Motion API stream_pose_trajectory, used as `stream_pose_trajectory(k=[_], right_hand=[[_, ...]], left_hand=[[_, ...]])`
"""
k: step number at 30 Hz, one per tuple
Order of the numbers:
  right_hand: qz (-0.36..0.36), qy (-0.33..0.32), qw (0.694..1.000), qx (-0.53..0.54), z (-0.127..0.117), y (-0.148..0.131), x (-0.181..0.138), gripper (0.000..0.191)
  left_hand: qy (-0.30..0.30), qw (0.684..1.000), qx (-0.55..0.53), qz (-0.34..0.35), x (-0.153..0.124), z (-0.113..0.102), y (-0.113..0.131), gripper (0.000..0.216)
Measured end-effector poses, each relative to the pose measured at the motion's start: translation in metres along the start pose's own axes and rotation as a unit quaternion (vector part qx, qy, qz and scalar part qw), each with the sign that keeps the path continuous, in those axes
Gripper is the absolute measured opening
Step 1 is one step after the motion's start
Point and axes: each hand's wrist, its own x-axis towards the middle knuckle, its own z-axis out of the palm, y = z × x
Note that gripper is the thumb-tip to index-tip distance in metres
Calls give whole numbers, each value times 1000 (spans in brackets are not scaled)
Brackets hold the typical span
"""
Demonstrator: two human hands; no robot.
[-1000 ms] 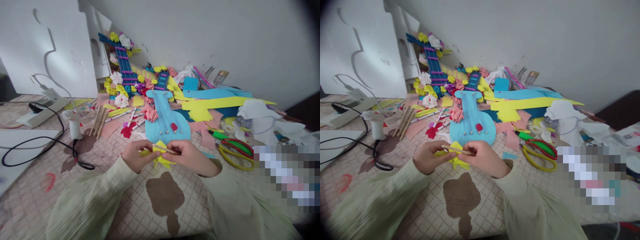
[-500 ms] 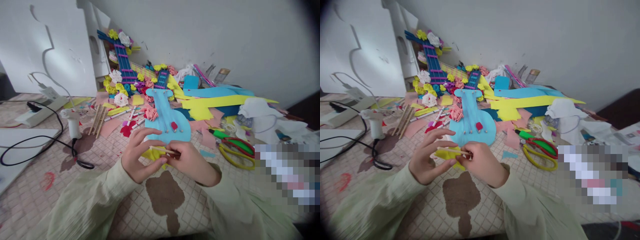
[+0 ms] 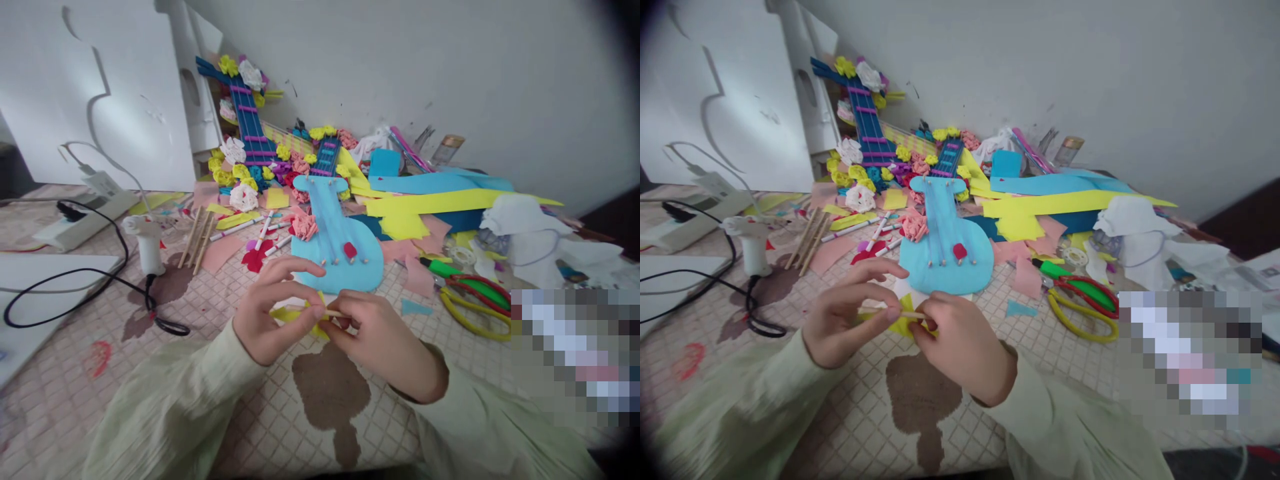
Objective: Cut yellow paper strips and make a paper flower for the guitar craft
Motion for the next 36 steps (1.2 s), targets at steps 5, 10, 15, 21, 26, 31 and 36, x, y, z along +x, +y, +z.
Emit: stream_pose_trajectory(k=[5,10,15,21,26,31,36], right_hand=[[2,15,1000,-10,-3,3,1,21],[-6,47,999,10,-4,7,5,27],[8,26,997,72,-9,9,6,33],[21,-8,990,136,-13,10,8,34],[-1,-39,980,198,-12,15,11,34],[4,-48,976,213,-11,17,10,33],[19,-47,979,197,-12,16,11,32]], left_hand=[[112,966,-222,-70,4,-5,-9,5],[310,893,-300,-127,12,-26,-25,11],[369,844,-324,-218,22,-48,-42,22],[20,943,-222,-245,18,-24,-33,24],[-166,958,-130,-194,4,-3,-20,30],[-125,962,-115,-212,1,3,-21,18],[-85,980,-44,-176,1,5,-18,13]])
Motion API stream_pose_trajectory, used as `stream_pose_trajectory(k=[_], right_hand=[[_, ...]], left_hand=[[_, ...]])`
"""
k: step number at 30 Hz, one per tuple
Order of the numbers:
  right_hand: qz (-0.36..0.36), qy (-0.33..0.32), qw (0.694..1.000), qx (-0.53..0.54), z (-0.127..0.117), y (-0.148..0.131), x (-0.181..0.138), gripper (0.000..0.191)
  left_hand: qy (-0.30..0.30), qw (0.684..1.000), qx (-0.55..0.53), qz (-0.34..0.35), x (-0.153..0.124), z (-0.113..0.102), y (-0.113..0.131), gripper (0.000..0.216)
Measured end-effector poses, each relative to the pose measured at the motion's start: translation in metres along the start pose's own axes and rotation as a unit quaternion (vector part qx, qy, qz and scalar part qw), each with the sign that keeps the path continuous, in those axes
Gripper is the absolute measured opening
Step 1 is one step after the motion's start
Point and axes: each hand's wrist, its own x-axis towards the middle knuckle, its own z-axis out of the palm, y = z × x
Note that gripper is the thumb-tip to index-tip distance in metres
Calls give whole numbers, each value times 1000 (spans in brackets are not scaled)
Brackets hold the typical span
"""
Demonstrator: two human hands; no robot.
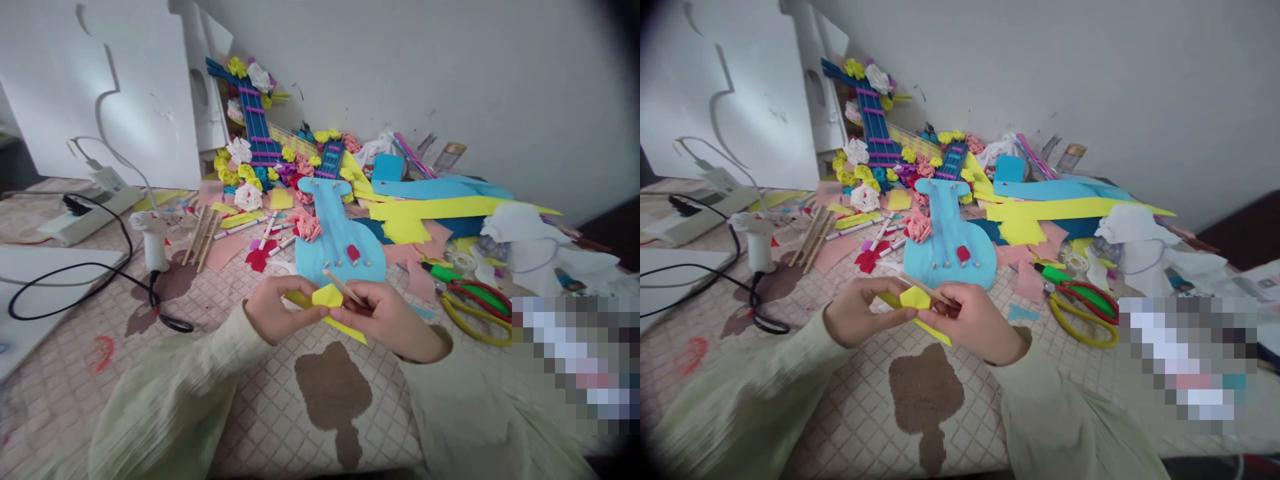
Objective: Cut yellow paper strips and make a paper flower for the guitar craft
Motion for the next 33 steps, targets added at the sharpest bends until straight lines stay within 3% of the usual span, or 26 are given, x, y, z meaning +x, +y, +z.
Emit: stream_pose_trajectory(k=[5,10,14,20,26,33], right_hand=[[-9,7,1000,-16,0,1,1,31],[-7,6,1000,-23,1,3,-1,32],[-21,40,998,-40,0,2,-2,30],[-113,137,975,-133,-6,0,-5,31],[-142,124,951,-244,-4,3,-4,28],[-144,151,939,-273,-2,7,-2,23]], left_hand=[[12,998,54,-9,-2,1,5,17],[4,999,3,36,-3,1,4,15],[18,1000,-19,-1,-3,2,3,14],[65,997,-37,-26,1,0,1,13],[50,999,4,3,-1,3,-2,14],[55,997,54,19,-3,5,2,14]])
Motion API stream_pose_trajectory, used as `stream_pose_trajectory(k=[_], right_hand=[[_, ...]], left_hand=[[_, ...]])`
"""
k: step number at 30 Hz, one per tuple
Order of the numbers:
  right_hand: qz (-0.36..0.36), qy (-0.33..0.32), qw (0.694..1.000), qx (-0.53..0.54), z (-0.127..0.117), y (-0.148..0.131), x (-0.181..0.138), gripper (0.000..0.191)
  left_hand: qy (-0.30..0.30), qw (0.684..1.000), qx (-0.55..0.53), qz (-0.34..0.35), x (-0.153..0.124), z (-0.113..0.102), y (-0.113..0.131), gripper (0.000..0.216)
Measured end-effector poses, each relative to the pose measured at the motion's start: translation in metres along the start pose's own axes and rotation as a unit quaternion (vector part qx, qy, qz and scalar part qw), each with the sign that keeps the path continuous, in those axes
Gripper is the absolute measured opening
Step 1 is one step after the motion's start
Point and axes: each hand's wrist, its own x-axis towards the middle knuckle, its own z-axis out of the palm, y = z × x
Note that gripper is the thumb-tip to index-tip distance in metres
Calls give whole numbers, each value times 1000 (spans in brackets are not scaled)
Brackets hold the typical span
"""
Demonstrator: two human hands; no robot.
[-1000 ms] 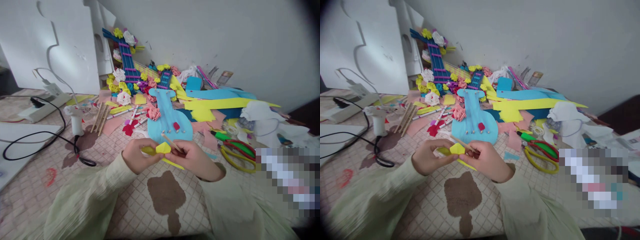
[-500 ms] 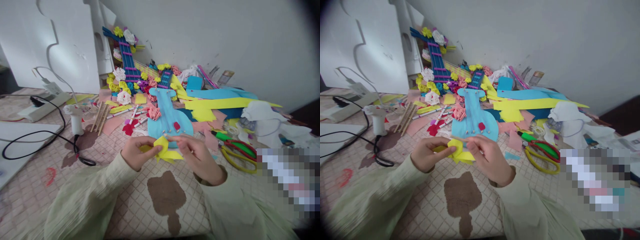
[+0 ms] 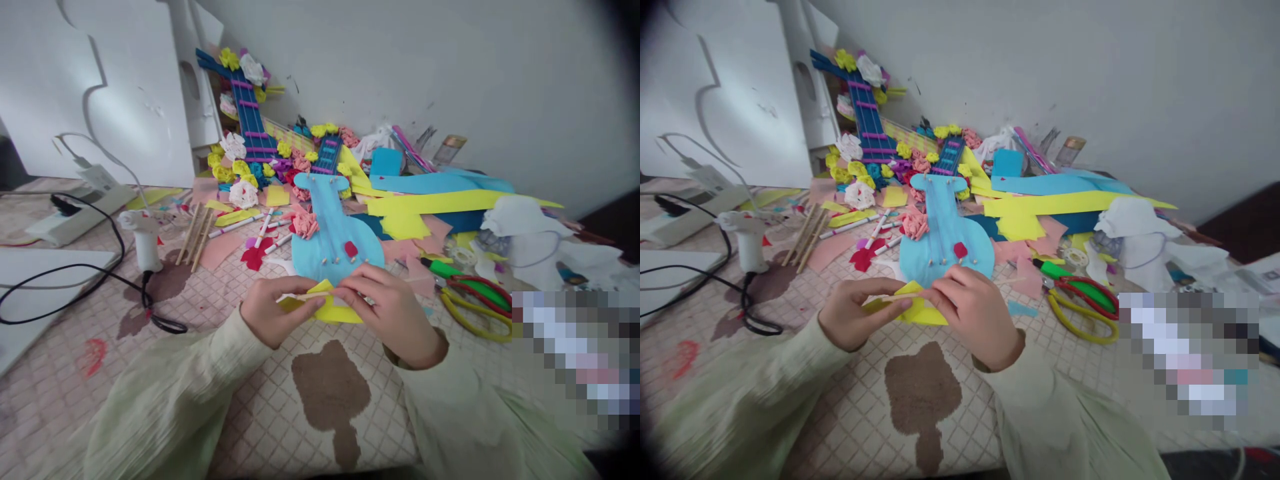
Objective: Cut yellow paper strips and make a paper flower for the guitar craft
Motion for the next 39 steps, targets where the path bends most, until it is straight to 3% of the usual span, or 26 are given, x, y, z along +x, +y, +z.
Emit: stream_pose_trajectory(k=[6,22,28,34,39], right_hand=[[-53,39,997,40,4,-4,0,17],[-54,55,995,71,4,-8,0,14],[-19,44,992,119,4,-9,-1,17],[25,0,988,153,4,-10,-2,19],[83,-10,978,189,2,-9,-2,20]], left_hand=[[32,999,-5,17,1,-1,3,11],[17,1000,-14,-6,0,1,2,16],[6,999,-45,-8,-1,1,1,15],[-35,998,-31,40,-1,0,1,12],[66,992,13,104,2,-4,-4,17]])
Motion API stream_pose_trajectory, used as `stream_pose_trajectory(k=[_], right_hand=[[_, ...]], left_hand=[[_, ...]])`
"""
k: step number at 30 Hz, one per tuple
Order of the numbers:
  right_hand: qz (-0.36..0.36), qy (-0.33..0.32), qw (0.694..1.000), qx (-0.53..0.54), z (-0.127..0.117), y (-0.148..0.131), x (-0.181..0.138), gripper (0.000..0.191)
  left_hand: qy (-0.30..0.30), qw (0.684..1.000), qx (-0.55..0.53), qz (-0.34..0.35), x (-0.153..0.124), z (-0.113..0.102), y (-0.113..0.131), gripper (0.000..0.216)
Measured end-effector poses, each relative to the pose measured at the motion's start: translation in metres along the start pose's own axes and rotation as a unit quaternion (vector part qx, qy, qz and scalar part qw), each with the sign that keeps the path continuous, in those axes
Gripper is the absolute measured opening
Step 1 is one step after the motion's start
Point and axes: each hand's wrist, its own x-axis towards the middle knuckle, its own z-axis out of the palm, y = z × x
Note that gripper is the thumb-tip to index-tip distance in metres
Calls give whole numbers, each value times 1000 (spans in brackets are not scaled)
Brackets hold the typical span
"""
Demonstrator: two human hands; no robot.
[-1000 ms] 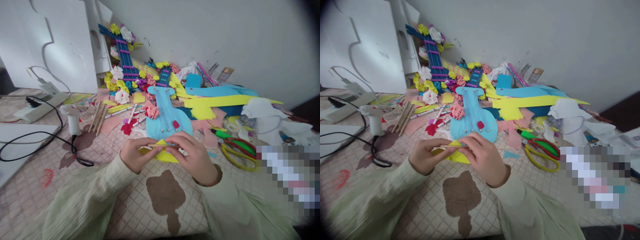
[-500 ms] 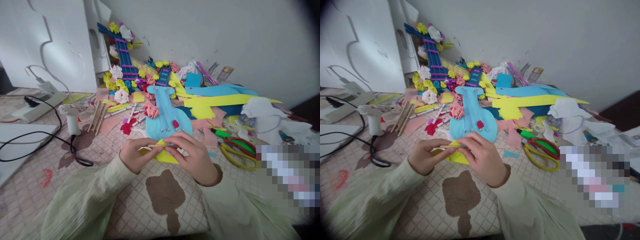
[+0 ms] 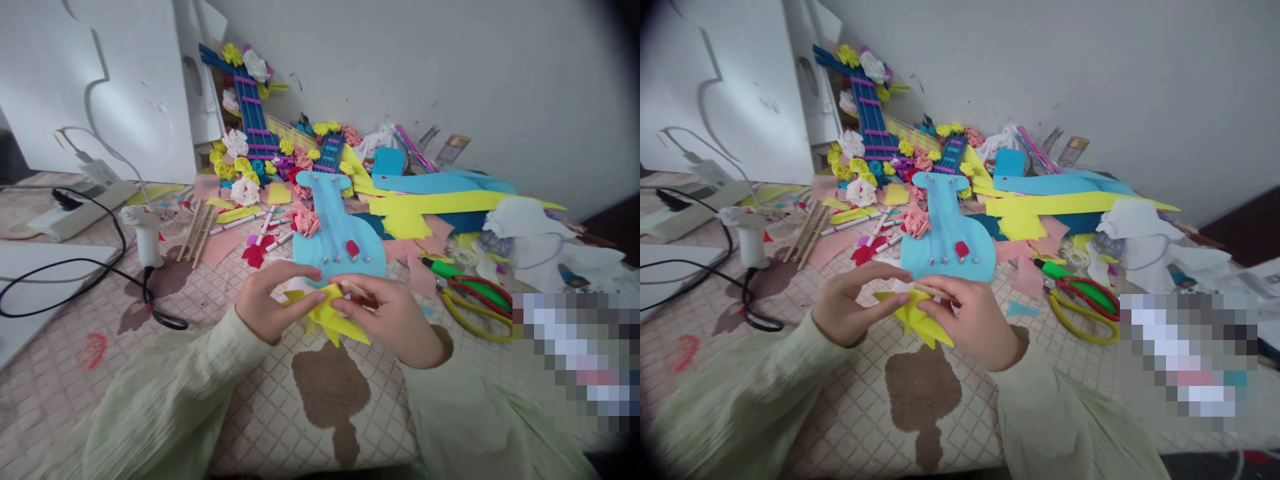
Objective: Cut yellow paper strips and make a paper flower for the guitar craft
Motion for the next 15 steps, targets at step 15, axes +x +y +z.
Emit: stream_pose_trajectory(k=[15], right_hand=[[6,-47,997,-63,9,-1,0,17]], left_hand=[[18,985,-55,161,-1,-5,18,18]])
